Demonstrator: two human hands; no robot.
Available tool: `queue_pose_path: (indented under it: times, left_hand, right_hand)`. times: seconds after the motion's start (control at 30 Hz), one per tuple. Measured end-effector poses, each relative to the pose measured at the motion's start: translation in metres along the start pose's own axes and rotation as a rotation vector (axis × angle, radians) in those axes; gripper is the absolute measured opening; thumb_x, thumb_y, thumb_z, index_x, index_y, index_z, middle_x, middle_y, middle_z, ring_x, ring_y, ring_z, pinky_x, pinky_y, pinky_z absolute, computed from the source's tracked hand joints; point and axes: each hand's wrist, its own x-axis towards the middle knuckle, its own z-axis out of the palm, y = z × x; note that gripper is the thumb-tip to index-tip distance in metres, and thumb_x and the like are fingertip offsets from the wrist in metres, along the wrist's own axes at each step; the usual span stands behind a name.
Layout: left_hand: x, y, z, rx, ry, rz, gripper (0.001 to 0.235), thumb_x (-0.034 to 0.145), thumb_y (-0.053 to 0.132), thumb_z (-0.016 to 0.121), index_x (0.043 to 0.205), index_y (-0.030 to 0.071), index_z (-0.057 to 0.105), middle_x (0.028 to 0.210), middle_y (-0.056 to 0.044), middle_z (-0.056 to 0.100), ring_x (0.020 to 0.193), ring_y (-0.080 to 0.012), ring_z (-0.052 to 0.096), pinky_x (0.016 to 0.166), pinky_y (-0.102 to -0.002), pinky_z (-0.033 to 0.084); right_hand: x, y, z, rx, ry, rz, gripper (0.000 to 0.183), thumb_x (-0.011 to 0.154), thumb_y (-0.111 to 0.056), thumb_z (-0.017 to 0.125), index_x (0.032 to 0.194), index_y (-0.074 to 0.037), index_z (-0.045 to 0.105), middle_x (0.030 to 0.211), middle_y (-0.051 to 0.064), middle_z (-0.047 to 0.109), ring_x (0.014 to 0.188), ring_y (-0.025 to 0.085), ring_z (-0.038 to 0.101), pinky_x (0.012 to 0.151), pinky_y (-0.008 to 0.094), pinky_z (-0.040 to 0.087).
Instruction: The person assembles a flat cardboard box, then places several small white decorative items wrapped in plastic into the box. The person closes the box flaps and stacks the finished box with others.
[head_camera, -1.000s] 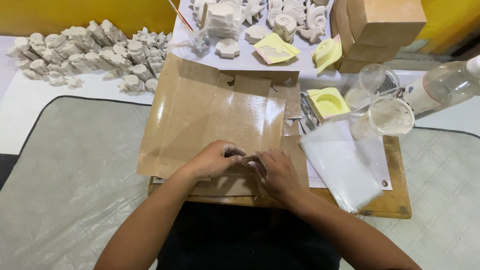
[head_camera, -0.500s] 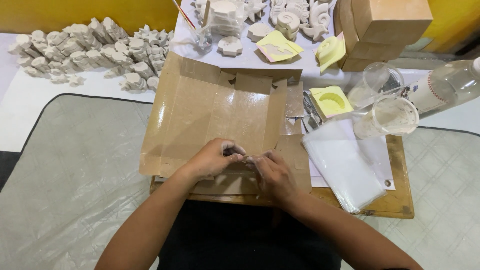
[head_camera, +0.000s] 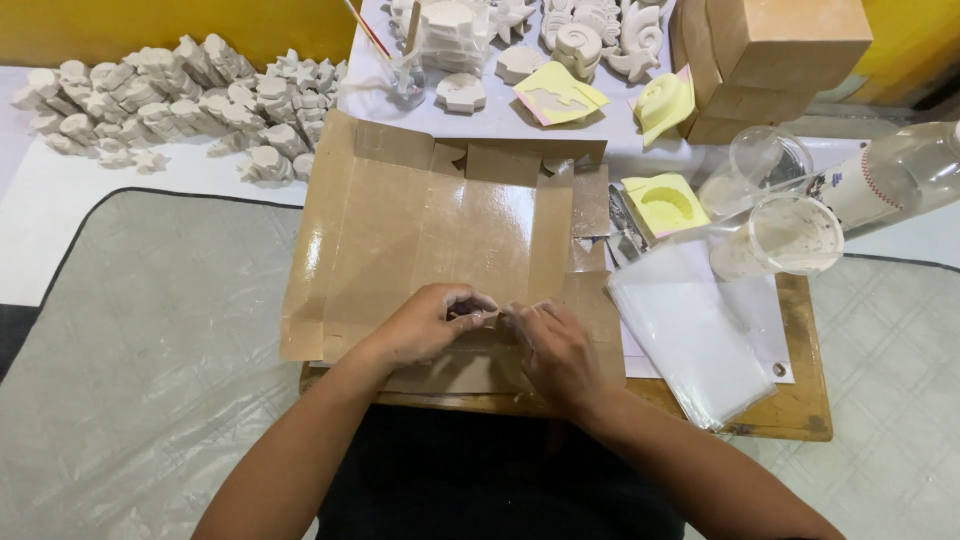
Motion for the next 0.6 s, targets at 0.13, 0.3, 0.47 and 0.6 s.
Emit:
queue_pose_path:
  times: [0.13, 0.3, 0.47, 0.6]
  left_hand:
    - [0.009, -0.020, 0.001, -0.033, 0.025, 0.023, 0.029, 0.094, 0.013, 0.069, 0.120, 0.003, 0.074, 0.101, -0.016, 0.077, 0.100, -0.0266, 0.072, 0.090, -0.043, 0.058]
    - [0.012, -0.031, 0.005, -0.047, 0.042, 0.063, 0.027, 0.093, 0.011, 0.070, 0.119, 0.004, 0.075, 0.099, -0.015, 0.077, 0.099, -0.0270, 0.073, 0.089, -0.042, 0.059]
    - [0.010, -0.025, 0.002, -0.031, 0.053, 0.092, 0.025, 0.093, 0.011, 0.070, 0.117, 0.004, 0.075, 0.097, -0.015, 0.076, 0.097, -0.0286, 0.073, 0.087, -0.043, 0.059]
    - [0.013, -0.027, 0.007, -0.045, 0.071, 0.126, 0.024, 0.092, 0.008, 0.070, 0.115, 0.003, 0.076, 0.097, -0.017, 0.075, 0.097, -0.0308, 0.074, 0.087, -0.045, 0.059]
  right_hand:
    - [0.018, -0.017, -0.015, 0.009, 0.040, -0.113, 0.007, 0.096, -0.005, 0.064, 0.100, -0.010, 0.068, 0.068, 0.006, 0.064, 0.063, 0.024, 0.066, 0.056, 0.034, 0.052]
    - [0.006, 0.001, 0.004, 0.082, 0.102, -0.074, 0.005, 0.092, -0.004, 0.070, 0.095, -0.008, 0.070, 0.064, 0.004, 0.064, 0.058, 0.022, 0.065, 0.051, 0.031, 0.049]
    - [0.023, -0.009, -0.010, 0.101, 0.074, -0.108, 0.005, 0.091, -0.007, 0.071, 0.095, -0.010, 0.069, 0.065, 0.004, 0.065, 0.058, 0.022, 0.065, 0.052, 0.033, 0.050]
    - [0.025, -0.012, -0.006, 0.131, 0.066, -0.091, 0.003, 0.093, -0.009, 0.070, 0.095, -0.008, 0.071, 0.064, 0.005, 0.065, 0.058, 0.024, 0.066, 0.051, 0.034, 0.050]
